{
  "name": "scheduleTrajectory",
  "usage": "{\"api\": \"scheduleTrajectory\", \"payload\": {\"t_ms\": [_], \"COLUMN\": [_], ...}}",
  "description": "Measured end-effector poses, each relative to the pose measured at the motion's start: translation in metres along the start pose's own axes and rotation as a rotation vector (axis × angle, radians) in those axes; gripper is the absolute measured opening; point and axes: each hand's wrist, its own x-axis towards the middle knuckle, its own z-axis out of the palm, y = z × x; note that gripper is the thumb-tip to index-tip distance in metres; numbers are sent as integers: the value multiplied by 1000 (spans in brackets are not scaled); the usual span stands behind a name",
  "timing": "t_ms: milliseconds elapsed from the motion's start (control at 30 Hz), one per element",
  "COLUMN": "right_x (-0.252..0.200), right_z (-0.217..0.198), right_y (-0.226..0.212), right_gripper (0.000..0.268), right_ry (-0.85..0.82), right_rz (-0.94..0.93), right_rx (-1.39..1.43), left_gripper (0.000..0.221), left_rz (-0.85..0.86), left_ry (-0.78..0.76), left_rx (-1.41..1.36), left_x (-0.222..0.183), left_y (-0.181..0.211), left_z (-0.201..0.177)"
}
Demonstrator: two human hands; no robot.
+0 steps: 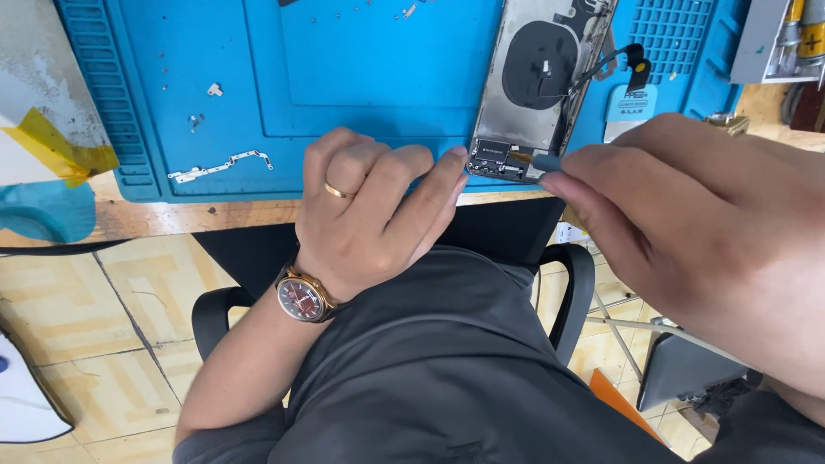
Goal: Using precision tools to reinstall and secure internal components and flex cables inside a mobile phone chassis.
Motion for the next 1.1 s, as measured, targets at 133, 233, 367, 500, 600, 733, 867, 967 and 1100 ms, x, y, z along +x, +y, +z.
{"api": "scheduleTrajectory", "payload": {"t_ms": [133, 233, 367, 500, 600, 733, 867, 967, 1100], "right_x": [4, 10, 10, 12, 7, 10, 8, 10, 4], "right_z": [-1, -3, 0, -4, 1, -2, -1, -3, 4], "right_y": [-5, -9, -10, -12, -11, -13, -13, -15, -14], "right_gripper": [26, 19, 21, 19, 27, 22, 26, 22, 30], "right_ry": [-6, 56, 44, 23, -14, 9, -12, 8, -27], "right_rz": [-37, -56, -55, -55, -51, -65, -51, -34, -39], "right_rx": [35, 79, 59, 41, 8, -16, -8, -16, -86], "left_gripper": [4, 4, 4, 6, 8, 9, 4, 4, 4], "left_rz": [-2, -4, 11, 7, 28, 40, 37, 48, 64], "left_ry": [-10, -36, -36, -28, -22, -43, -26, -28, -44], "left_rx": [20, 62, 78, 84, 117, 106, 122, 133, 155], "left_x": [1, 1, 2, 3, 3, 2, 1, 2, 1], "left_y": [0, 0, -1, 0, -1, -1, -1, -2, -3], "left_z": [0, 0, 0, -1, -1, -2, -2, -2, -3]}}
